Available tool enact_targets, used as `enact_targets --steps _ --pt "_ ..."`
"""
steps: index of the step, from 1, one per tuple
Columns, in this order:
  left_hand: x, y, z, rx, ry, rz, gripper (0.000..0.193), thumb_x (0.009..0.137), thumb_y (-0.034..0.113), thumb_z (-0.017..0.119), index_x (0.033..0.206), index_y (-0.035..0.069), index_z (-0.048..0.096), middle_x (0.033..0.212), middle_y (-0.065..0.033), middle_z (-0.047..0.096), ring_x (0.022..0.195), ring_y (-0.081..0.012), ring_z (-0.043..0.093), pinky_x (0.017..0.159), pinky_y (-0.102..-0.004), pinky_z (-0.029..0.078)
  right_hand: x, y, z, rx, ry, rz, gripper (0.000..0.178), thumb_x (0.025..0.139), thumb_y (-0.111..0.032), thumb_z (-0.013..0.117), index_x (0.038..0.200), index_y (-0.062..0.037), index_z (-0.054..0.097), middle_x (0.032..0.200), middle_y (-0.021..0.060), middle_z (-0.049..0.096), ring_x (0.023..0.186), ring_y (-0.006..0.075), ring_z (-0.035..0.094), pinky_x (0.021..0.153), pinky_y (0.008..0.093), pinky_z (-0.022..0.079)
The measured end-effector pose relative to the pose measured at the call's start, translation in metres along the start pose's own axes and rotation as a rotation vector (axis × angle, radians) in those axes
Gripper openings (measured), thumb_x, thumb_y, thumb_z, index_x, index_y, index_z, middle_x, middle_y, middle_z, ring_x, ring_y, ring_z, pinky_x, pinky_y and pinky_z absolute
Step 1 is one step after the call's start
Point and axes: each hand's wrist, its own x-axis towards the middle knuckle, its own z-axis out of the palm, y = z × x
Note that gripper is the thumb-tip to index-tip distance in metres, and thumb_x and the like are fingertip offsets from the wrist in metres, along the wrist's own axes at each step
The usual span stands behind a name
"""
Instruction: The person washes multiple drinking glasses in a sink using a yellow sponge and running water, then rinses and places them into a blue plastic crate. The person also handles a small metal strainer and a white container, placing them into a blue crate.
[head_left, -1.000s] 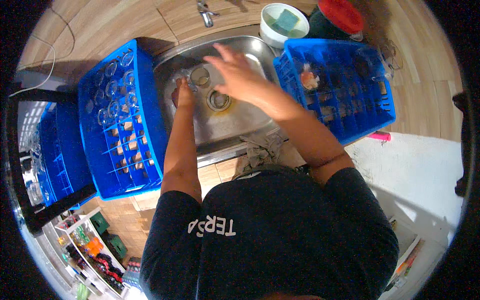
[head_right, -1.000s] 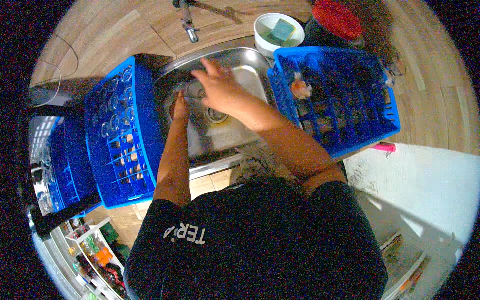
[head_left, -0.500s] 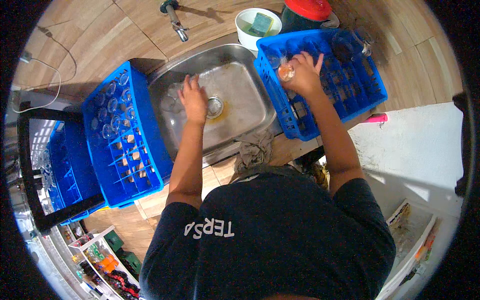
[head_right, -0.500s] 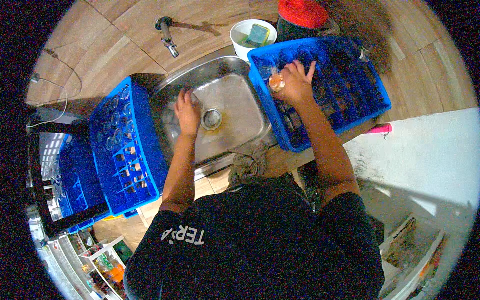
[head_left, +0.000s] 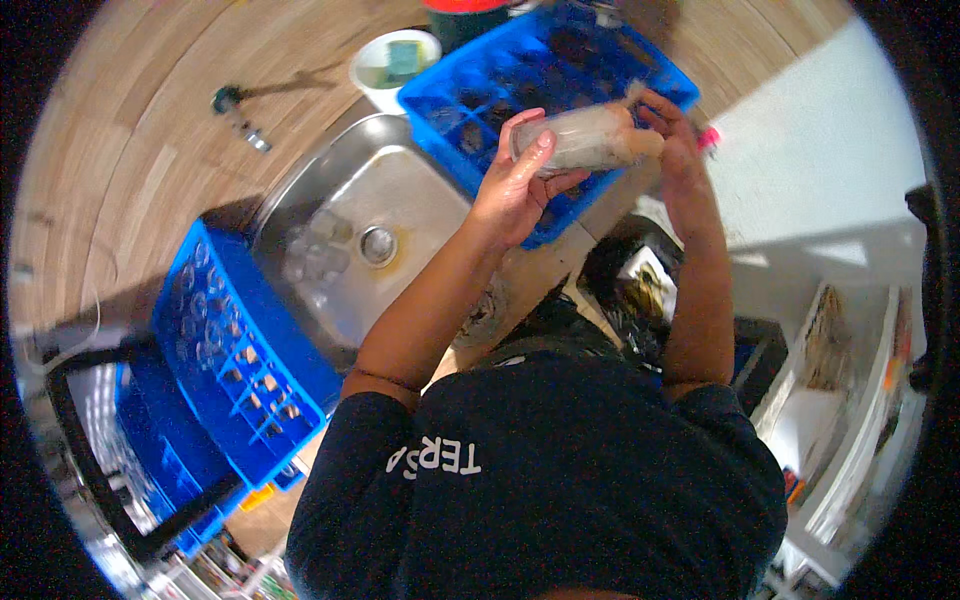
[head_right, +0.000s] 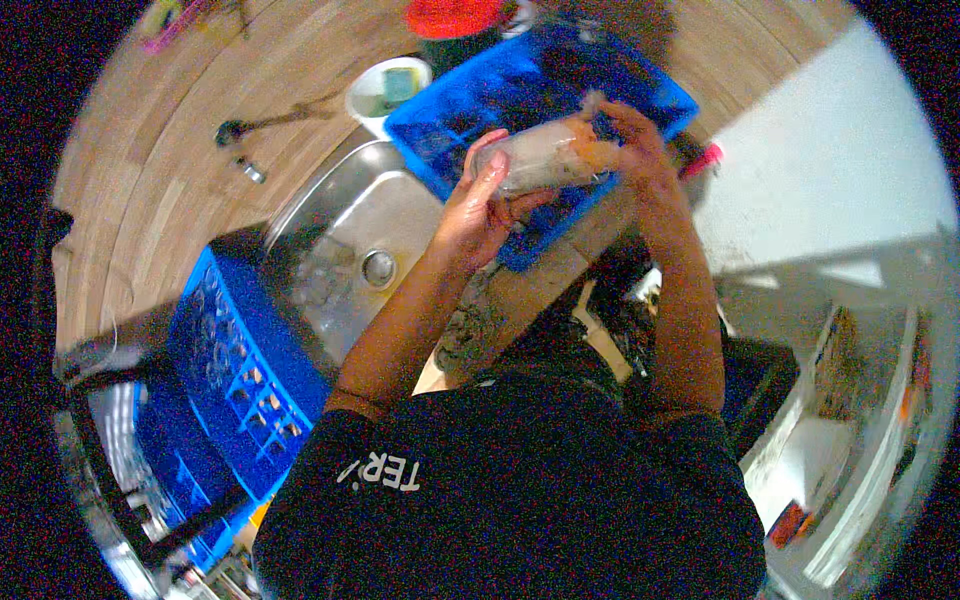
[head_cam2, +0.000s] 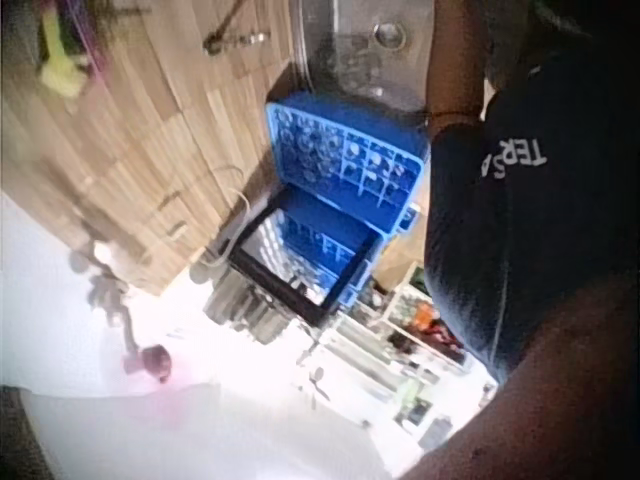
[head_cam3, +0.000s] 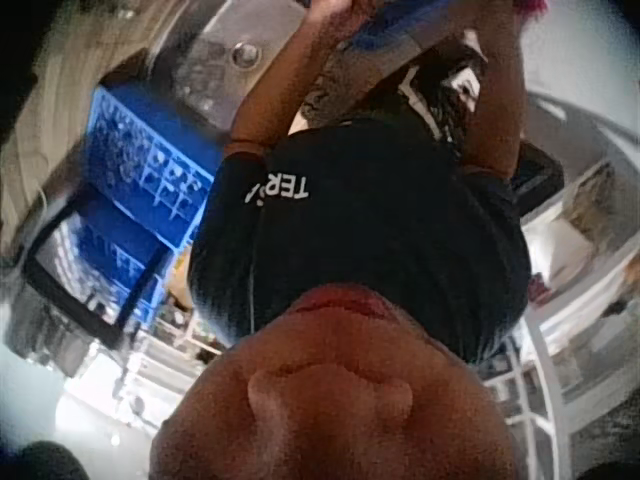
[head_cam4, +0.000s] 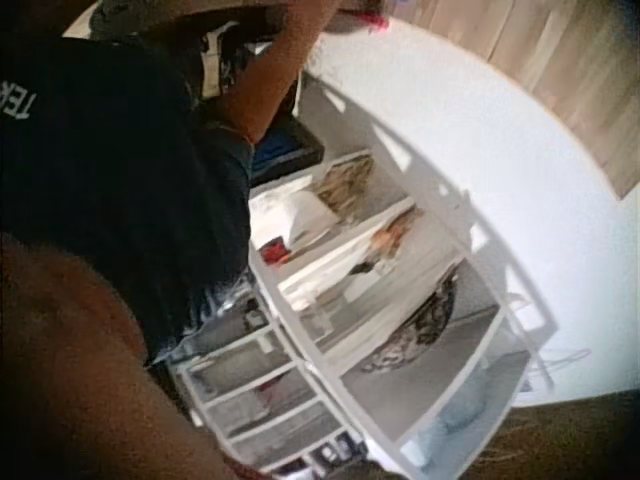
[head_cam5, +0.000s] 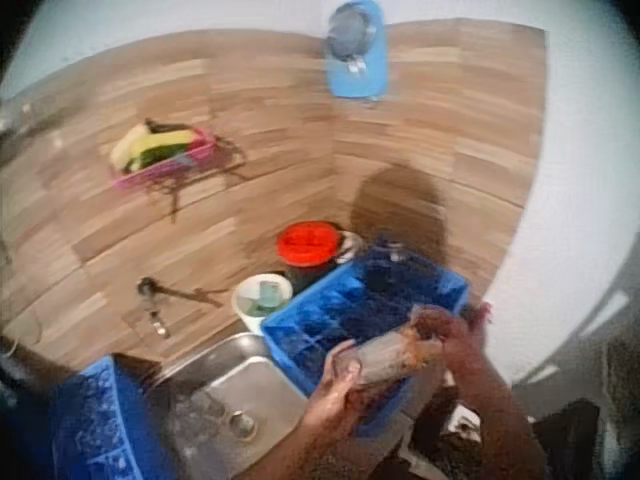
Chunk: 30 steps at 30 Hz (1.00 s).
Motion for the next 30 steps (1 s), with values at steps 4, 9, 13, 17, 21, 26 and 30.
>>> enact_targets --steps 4,9,13,17,21,26,30 --pt "0.014 -0.052 0.039 0.150 -0.052 -0.182 0.059 0.081 0.016 0.067 0.126 0.012 0.029 0.119 -0.0142 0.042 0.107 -0.0275 0.050 0.081 -0.0395 0.053 -0.048 0.005 -0.082 -0.351 0.020 0.058 0.032 0.080 -0.015 0.065 0.111 -0.0083 0.061 0.129 0.0084 0.047 0.122 0.0210 0.040 0.100 0.0340 0.033" --pt "0.035 -0.127 0.081 0.531 -0.197 -0.329 0.059 0.077 0.014 0.071 0.122 0.011 0.032 0.113 -0.0127 0.042 0.103 -0.0246 0.049 0.078 -0.0353 0.052 -0.088 0.036 -0.153 -0.454 -0.123 0.129 0.056 0.073 -0.014 0.072 0.126 -0.0119 0.051 0.130 0.0077 0.047 0.117 0.0207 0.045 0.099 0.0326 0.035" --pt "0.059 -0.195 0.093 0.619 -0.256 -0.415 0.061 0.075 0.017 0.073 0.121 0.010 0.033 0.110 -0.0122 0.044 0.098 -0.0222 0.050 0.076 -0.0330 0.050 -0.119 0.080 -0.188 0.088 0.018 0.301 0.072 0.072 -0.014 0.072 0.134 -0.0109 0.037 0.123 0.0055 0.052 0.106 0.0185 0.052 0.094 0.0307 0.041" --pt "0.085 -0.271 0.088 0.750 -0.353 -0.382 0.065 0.071 0.014 0.075 0.122 0.008 0.034 0.108 -0.0123 0.048 0.097 -0.0218 0.051 0.079 -0.0322 0.048 -0.159 0.144 -0.224 0.150 0.224 0.304 0.055 0.079 -0.015 0.064 0.128 -0.0051 0.043 0.121 0.0060 0.051 0.107 0.0169 0.050 0.092 0.0291 0.040" --pt "0.098 -0.340 0.079 0.927 -0.394 -0.294 0.078 0.064 0.019 0.081 0.124 0.007 0.033 0.109 -0.0144 0.051 0.098 -0.0258 0.052 0.085 -0.0351 0.045 -0.200 0.216 -0.262 0.101 0.413 0.320 0.045 0.081 -0.019 0.065 0.122 -0.0076 0.049 0.117 0.0045 0.054 0.107 0.0187 0.051 0.092 0.0326 0.042" --pt "0.107 -0.386 0.080 1.170 -0.371 -0.179 0.088 0.057 0.022 0.085 0.123 0.008 0.029 0.112 -0.0163 0.049 0.103 -0.0300 0.050 0.092 -0.0388 0.040 -0.257 0.292 -0.291 -0.109 0.611 0.363 0.034 0.086 -0.020 0.059 0.116 -0.0058 0.054 0.110 0.0040 0.057 0.101 0.0179 0.052 0.093 0.0311 0.038" --pt "0.118 -0.400 0.088 1.202 -0.397 -0.236 0.084 0.056 0.018 0.085 0.119 0.006 0.031 0.115 -0.0172 0.046 0.106 -0.0305 0.048 0.092 -0.0388 0.039 -0.290 0.328 -0.310 -0.066 0.735 0.395 0.026 0.087 -0.018 0.056 0.109 -0.0051 0.060 0.099 0.0027 0.060 0.092 0.0165 0.055 0.085 0.0302 0.042"
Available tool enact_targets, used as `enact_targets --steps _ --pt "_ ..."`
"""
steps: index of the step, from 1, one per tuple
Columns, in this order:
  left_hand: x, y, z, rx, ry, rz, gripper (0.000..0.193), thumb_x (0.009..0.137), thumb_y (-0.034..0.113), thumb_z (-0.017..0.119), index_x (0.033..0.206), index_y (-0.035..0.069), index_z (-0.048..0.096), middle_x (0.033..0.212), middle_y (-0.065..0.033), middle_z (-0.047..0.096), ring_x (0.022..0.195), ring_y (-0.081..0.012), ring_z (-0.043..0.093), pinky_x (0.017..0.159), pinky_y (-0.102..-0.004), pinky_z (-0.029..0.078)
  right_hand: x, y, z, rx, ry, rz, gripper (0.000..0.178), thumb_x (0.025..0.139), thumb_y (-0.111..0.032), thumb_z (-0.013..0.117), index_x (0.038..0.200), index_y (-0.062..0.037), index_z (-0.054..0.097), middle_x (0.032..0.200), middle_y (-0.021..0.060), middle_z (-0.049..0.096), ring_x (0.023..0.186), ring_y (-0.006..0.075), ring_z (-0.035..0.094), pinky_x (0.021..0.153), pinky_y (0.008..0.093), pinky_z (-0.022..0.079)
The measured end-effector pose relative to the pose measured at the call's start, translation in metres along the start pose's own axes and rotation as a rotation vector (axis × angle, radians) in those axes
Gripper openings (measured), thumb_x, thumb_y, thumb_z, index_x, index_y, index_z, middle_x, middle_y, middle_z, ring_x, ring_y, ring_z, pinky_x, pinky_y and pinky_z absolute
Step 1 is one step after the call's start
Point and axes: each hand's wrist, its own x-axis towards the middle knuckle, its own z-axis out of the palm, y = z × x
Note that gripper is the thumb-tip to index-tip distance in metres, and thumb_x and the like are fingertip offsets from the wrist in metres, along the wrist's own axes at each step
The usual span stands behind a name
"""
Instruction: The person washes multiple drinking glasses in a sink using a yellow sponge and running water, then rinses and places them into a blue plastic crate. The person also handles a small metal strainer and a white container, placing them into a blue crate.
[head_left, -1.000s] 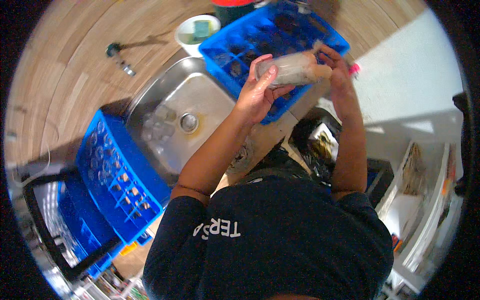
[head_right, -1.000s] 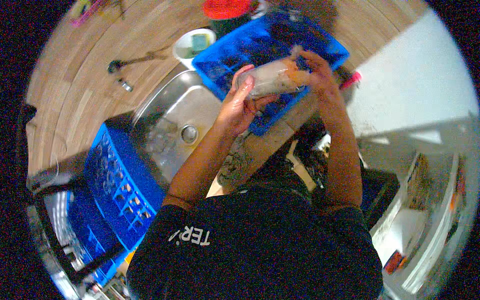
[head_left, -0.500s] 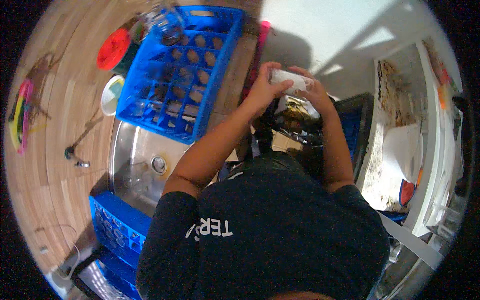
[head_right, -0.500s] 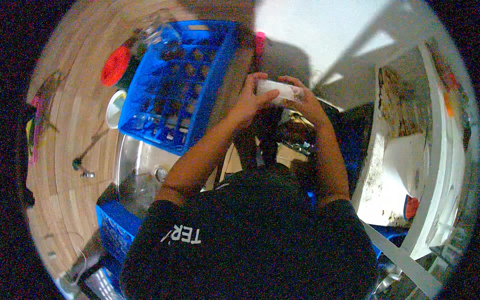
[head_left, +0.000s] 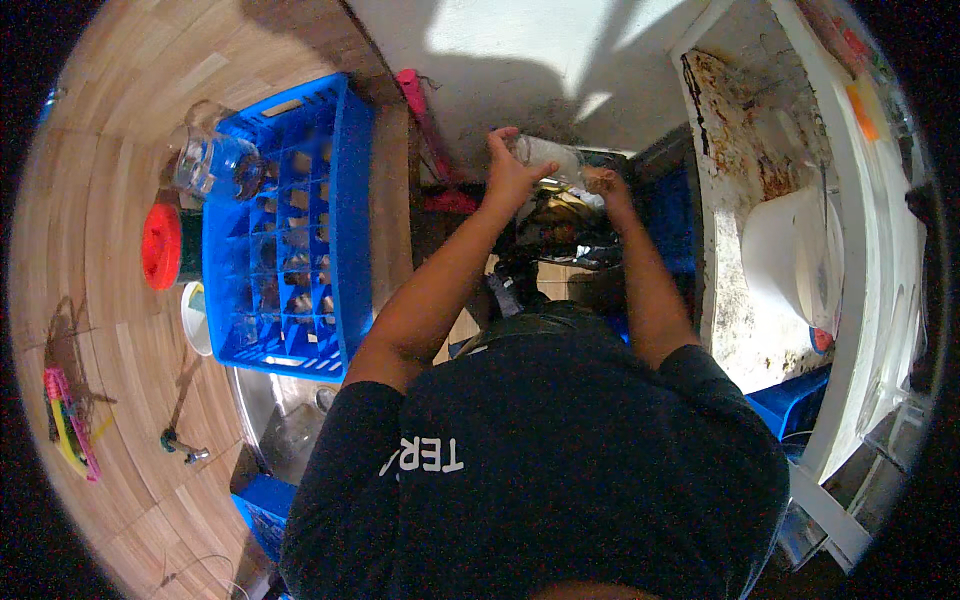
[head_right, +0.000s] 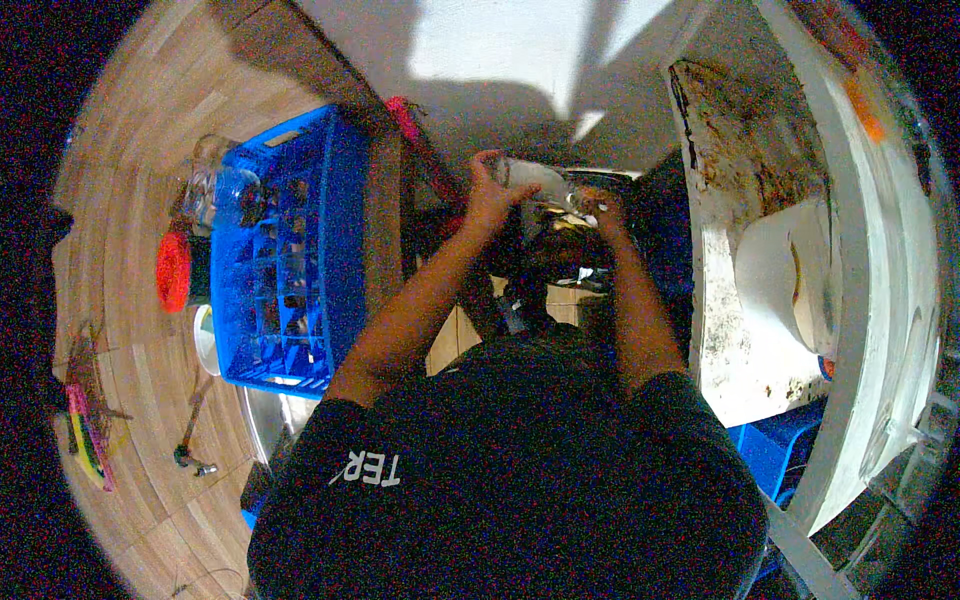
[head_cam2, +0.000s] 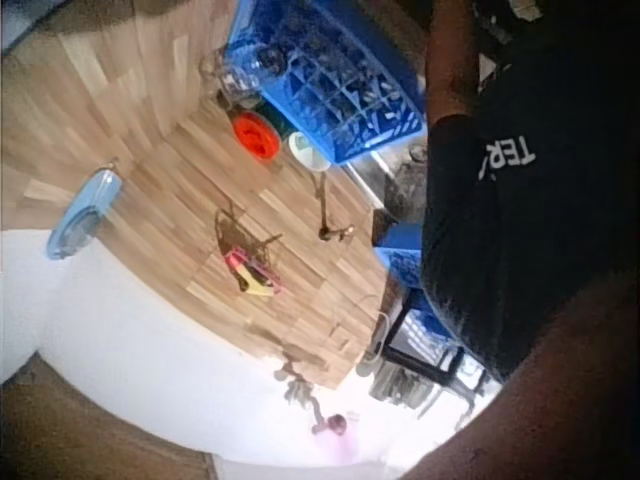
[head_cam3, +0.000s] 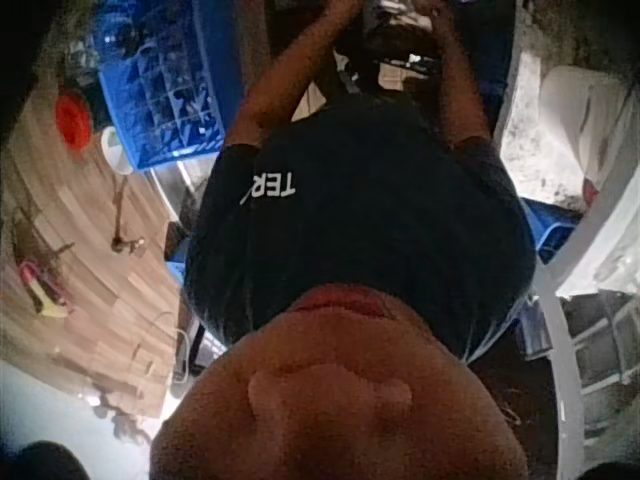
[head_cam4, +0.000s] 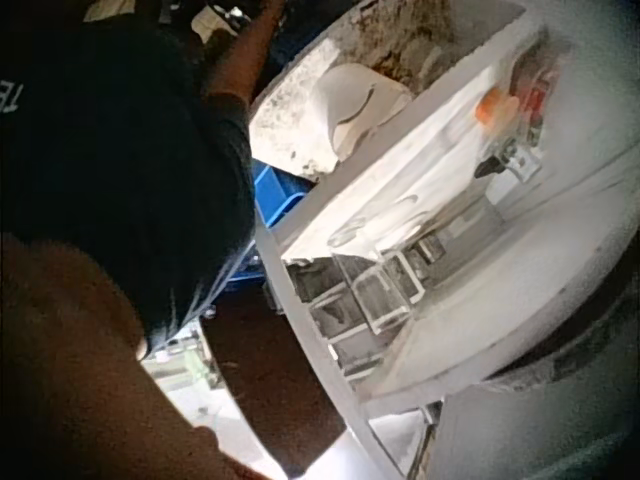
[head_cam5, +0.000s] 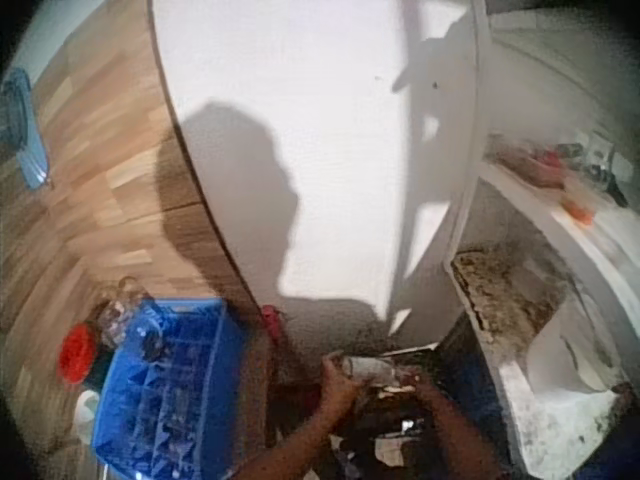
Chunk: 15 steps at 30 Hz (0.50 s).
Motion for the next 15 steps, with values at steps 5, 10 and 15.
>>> enact_targets --steps 5,10,15 --pt "0.015 0.000 0.005 -0.014 -0.025 0.060 0.084 0.056 0.019 0.085 0.118 0.005 0.031 0.113 -0.0175 0.046 0.106 -0.0304 0.048 0.092 -0.0387 0.039 0.011 0.016 -0.016 -0.345 0.144 0.109 0.032 0.082 -0.021 0.063 0.107 -0.0025 0.062 0.089 0.0073 0.065 0.080 0.0174 0.060 0.075 0.0322 0.047" --pt "0.023 -0.003 0.006 -0.027 -0.049 0.038 0.084 0.056 0.019 0.085 0.118 0.004 0.031 0.113 -0.0179 0.047 0.106 -0.0298 0.048 0.093 -0.0381 0.038 0.019 0.000 -0.019 -0.363 0.247 0.087 0.040 0.074 -0.041 0.068 0.087 -0.0031 0.069 0.071 0.0124 0.065 0.068 0.0204 0.062 0.068 0.0344 0.048" --pt "0.027 -0.003 0.005 -0.039 -0.067 0.018 0.083 0.056 0.019 0.086 0.118 0.005 0.032 0.112 -0.0179 0.046 0.105 -0.0293 0.048 0.092 -0.0373 0.039 0.039 -0.025 -0.019 -0.638 0.047 0.365 0.053 0.071 -0.056 0.064 0.076 -0.0042 0.069 0.076 0.0090 0.065 0.068 0.0204 0.060 0.065 0.0370 0.045"
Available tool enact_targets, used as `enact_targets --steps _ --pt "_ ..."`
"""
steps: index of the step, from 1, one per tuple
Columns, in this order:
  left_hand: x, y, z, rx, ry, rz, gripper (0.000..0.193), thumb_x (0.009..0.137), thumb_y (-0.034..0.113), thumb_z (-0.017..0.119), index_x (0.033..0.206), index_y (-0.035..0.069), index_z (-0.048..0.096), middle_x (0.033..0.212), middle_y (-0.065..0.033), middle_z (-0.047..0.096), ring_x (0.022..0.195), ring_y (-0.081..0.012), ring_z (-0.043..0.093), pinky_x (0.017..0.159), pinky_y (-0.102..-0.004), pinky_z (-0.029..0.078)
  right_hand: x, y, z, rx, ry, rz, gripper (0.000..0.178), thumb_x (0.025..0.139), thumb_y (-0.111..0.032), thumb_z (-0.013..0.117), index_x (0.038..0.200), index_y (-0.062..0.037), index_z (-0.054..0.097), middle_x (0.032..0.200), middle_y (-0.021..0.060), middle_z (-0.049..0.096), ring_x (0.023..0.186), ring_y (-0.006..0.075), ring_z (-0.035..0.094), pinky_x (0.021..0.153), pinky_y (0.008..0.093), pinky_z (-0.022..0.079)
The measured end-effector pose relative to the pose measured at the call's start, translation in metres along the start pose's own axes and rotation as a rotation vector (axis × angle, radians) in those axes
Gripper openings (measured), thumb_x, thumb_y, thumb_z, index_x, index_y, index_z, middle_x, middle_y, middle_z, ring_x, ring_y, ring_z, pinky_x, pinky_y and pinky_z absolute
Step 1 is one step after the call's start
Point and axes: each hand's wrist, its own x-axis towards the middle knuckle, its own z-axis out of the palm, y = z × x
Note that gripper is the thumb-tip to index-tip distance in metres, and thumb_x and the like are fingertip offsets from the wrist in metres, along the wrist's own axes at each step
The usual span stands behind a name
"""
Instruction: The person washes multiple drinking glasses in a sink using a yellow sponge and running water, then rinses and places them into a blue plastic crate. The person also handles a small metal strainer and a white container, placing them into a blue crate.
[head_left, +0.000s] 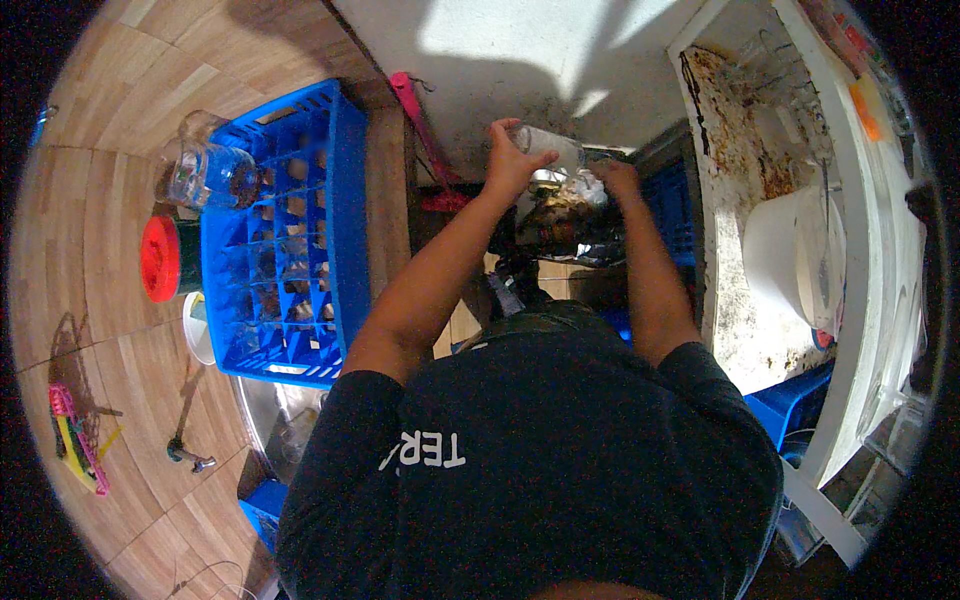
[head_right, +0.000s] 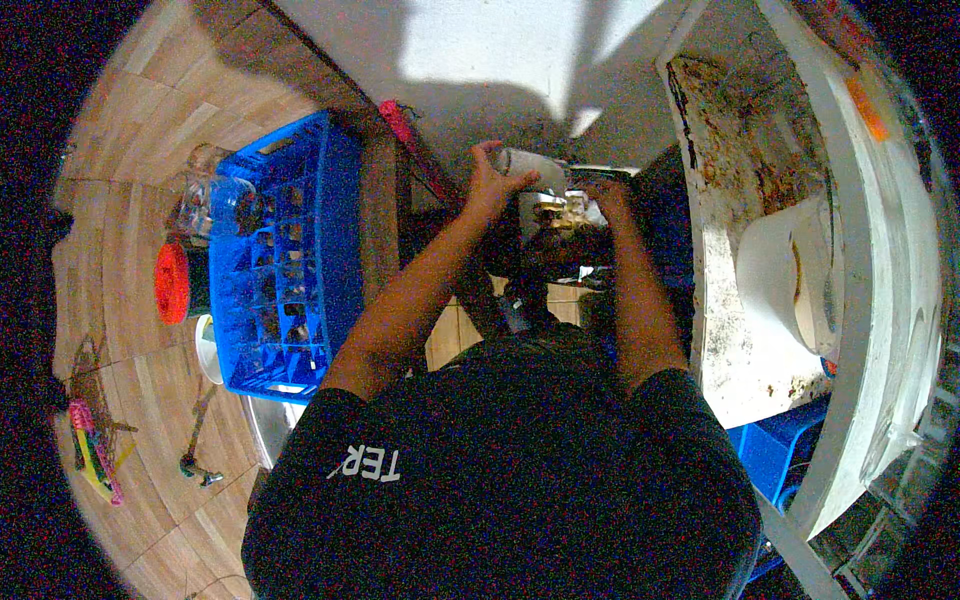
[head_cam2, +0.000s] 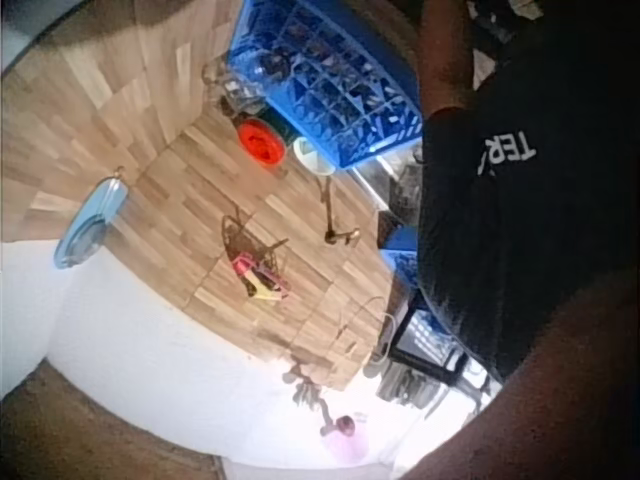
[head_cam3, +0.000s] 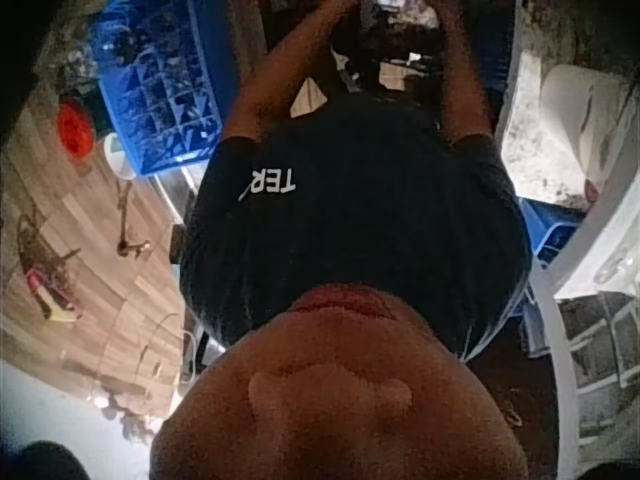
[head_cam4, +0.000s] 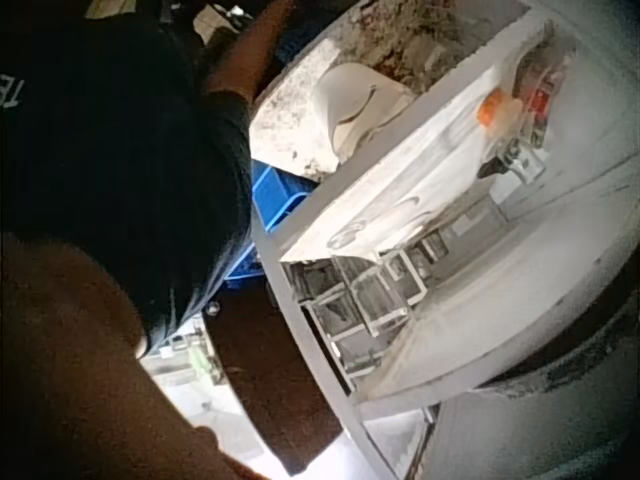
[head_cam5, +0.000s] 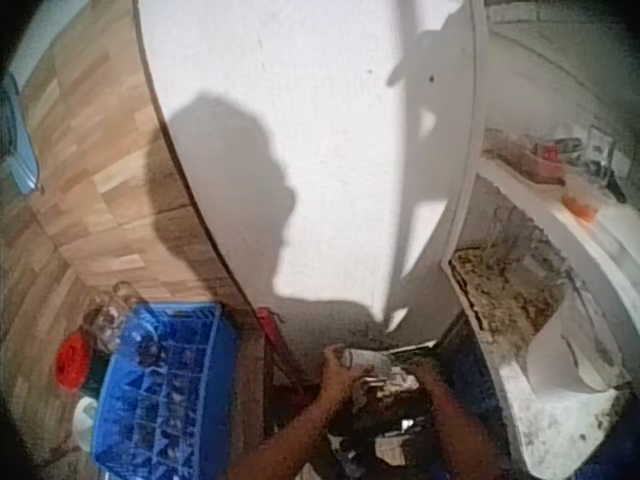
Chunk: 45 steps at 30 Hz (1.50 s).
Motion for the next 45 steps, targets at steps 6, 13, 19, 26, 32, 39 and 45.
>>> enact_targets --steps 6,13,19,26,32,39,45 --pt "0.001 -0.002 0.000 0.004 0.005 0.002 0.082 0.055 0.019 0.085 0.117 0.004 0.034 0.112 -0.0167 0.046 0.105 -0.0280 0.047 0.091 -0.0367 0.040 -0.013 -0.022 -0.008 0.799 -0.275 0.449 0.053 0.080 -0.051 0.059 0.112 -0.0097 0.056 0.122 0.0050 0.052 0.106 0.0199 0.050 0.084 0.0395 0.042" --pt "-0.003 0.009 0.008 -0.101 -0.168 0.051 0.085 0.055 0.022 0.086 0.116 0.004 0.031 0.110 -0.0162 0.047 0.105 -0.0273 0.047 0.093 -0.0362 0.039 -0.028 -0.040 -0.005 1.045 -0.603 0.087 0.056 0.082 -0.040 0.062 0.125 -0.0089 0.046 0.122 0.0037 0.051 0.112 0.0189 0.048 0.098 0.0403 0.037" --pt "-0.006 0.023 0.003 -0.061 -0.223 0.036 0.083 0.057 0.023 0.086 0.116 0.004 0.031 0.111 -0.0166 0.046 0.106 -0.0268 0.047 0.094 -0.0365 0.038 -0.017 -0.051 0.004 0.919 -0.586 -0.150 0.046 0.084 -0.031 0.060 0.118 -0.0024 0.050 0.114 0.0087 0.056 0.105 0.0201 0.052 0.091 0.0340 0.041" --pt "-0.006 0.045 -0.011 0.009 -0.112 0.102 0.080 0.057 0.017 0.085 0.116 0.005 0.033 0.111 -0.0153 0.048 0.104 -0.0261 0.049 0.091 -0.0356 0.041 0.009 -0.003 0.018 1.102 -0.332 0.005 0.049 0.082 -0.034 0.059 0.117 0.0008 0.051 0.114 0.0085 0.056 0.107 0.0218 0.052 0.094 0.0346 0.038" --pt "-0.003 0.048 -0.025 -0.015 -0.084 0.122 0.080 0.056 0.018 0.086 0.116 0.006 0.034 0.107 -0.0151 0.050 0.102 -0.0259 0.049 0.089 -0.0355 0.042 -0.009 0.017 -0.002 0.832 -0.249 0.024 0.046 0.078 -0.028 0.067 0.114 -0.0018 0.055 0.108 0.0079 0.059 0.099 0.0201 0.054 0.088 0.0331 0.041" --pt "-0.002 0.041 -0.020 0.017 -0.066 0.129 0.081 0.058 0.021 0.085 0.119 0.007 0.033 0.110 -0.0157 0.050 0.102 -0.0263 0.051 0.087 -0.0360 0.045 -0.029 -0.045 -0.022 0.391 -0.127 -0.071 0.042 0.074 -0.023 0.073 0.108 -0.0018 0.059 0.099 0.0073 0.062 0.090 0.0173 0.055 0.081 0.0299 0.042" --pt "-0.009 0.038 -0.005 -0.079 -0.128 0.086 0.081 0.057 0.021 0.085 0.117 0.005 0.033 0.109 -0.0156 0.047 0.100 -0.0257 0.050 0.087 -0.0364 0.043 -0.030 -0.081 -0.021 0.726 -0.433 -0.216 0.046 0.079 -0.025 0.068 0.114 0.0012 0.054 0.106 0.0091 0.059 0.097 0.0176 0.055 0.084 0.0303 0.043"
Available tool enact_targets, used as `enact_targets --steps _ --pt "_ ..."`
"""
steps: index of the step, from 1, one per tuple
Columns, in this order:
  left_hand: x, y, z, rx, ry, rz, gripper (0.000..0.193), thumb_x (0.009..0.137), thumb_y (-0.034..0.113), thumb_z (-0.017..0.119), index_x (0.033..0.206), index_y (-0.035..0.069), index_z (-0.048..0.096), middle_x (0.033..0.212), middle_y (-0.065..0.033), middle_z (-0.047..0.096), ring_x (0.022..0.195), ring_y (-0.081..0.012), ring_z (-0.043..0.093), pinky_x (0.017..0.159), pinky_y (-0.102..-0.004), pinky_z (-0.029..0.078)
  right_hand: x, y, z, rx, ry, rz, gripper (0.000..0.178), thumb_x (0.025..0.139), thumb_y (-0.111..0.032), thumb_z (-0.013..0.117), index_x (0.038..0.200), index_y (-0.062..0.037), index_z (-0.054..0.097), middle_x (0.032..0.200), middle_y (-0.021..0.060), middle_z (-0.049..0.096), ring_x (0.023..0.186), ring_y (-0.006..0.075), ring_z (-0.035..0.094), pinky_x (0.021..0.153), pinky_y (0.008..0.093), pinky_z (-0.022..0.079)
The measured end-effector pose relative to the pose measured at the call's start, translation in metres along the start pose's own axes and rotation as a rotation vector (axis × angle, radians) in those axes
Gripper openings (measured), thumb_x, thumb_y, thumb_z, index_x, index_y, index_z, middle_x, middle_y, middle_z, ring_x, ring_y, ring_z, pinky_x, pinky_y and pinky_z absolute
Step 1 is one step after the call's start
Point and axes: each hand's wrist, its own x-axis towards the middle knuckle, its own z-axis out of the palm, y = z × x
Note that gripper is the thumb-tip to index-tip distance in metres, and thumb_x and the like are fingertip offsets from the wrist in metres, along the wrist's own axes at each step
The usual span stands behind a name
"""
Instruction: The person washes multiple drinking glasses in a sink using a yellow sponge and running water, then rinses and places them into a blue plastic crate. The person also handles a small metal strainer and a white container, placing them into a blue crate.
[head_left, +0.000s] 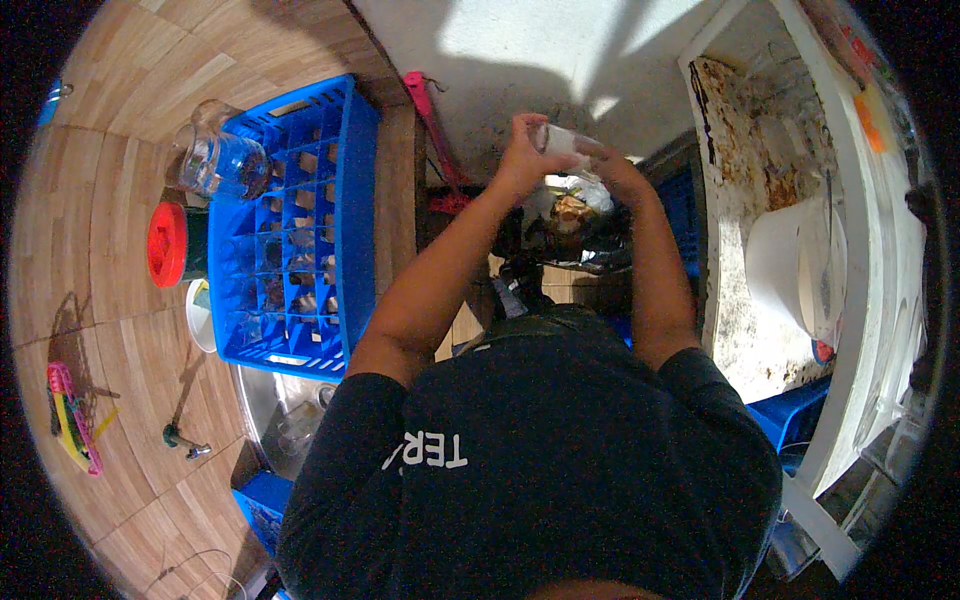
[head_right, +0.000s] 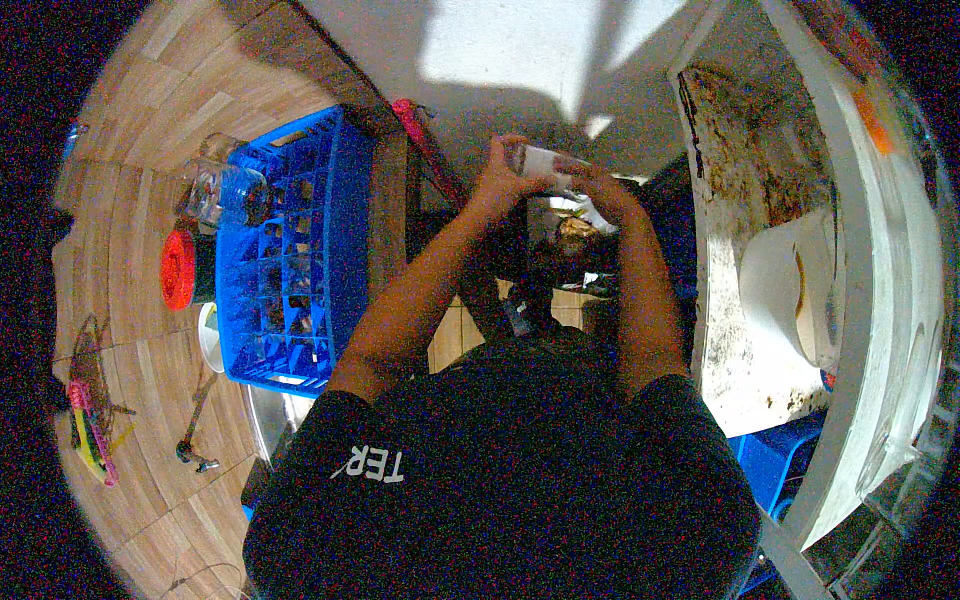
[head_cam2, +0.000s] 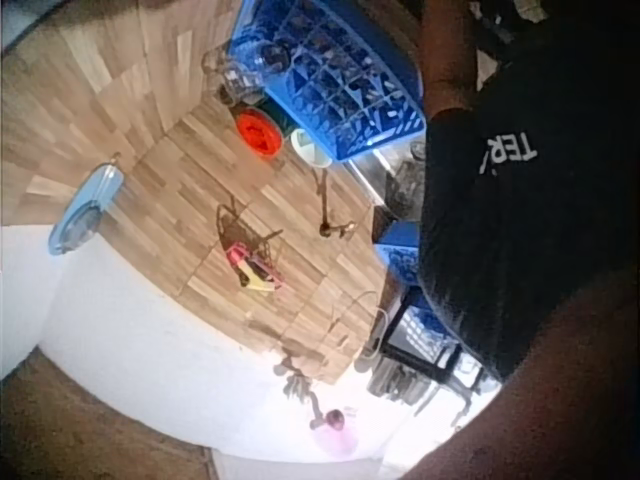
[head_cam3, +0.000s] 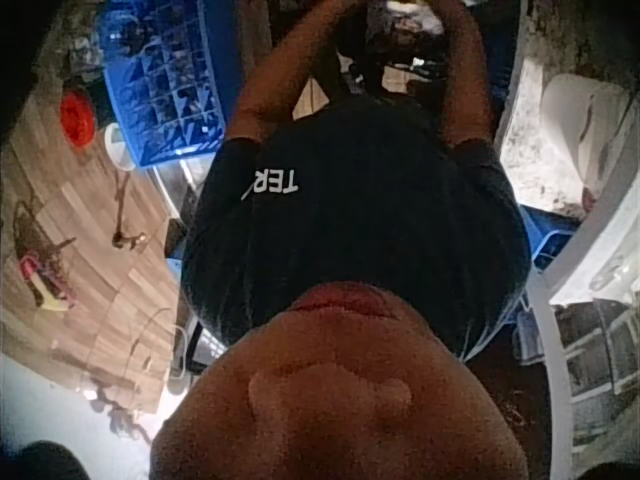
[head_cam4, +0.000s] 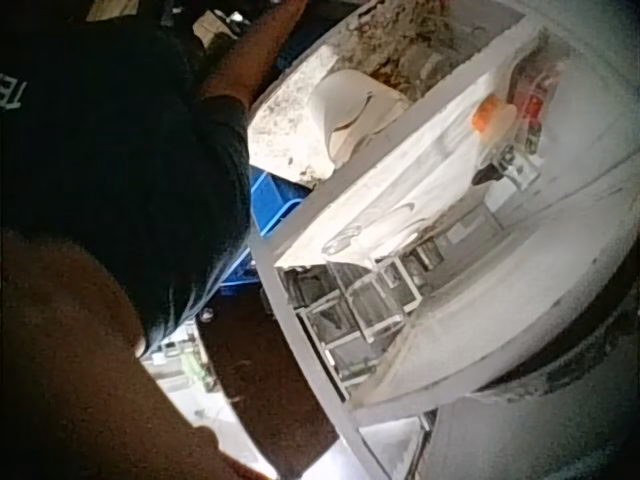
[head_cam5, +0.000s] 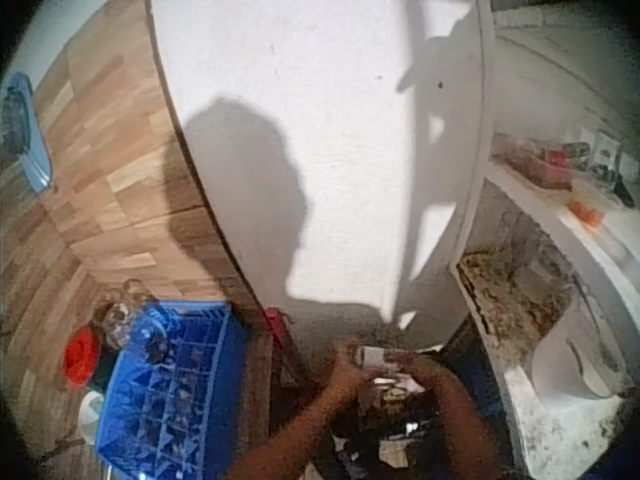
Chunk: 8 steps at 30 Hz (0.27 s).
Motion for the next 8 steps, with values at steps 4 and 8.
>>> enact_targets --steps 4,8 --pt "-0.010 0.004 0.003 0.139 -0.076 0.087 0.081 0.061 0.024 0.083 0.121 0.006 0.031 0.113 -0.0164 0.046 0.105 -0.0269 0.049 0.091 -0.0364 0.042 -0.010 -0.004 0.023 0.127 -0.147 0.083 0.064 0.076 -0.031 0.071 0.126 -0.0015 0.042 0.119 0.0091 0.052 0.109 0.0199 0.051 0.094 0.0341 0.041" --pt "-0.004 0.012 -0.001 0.160 -0.173 0.184 0.079 0.062 0.023 0.083 0.122 0.008 0.033 0.117 -0.0168 0.044 0.108 -0.0273 0.047 0.093 -0.0366 0.040 -0.024 0.000 0.040 0.613 -0.197 0.053 0.082 0.067 -0.040 0.077 0.131 -0.0075 0.037 0.127 0.0059 0.046 0.116 0.0220 0.047 0.100 0.0405 0.038"
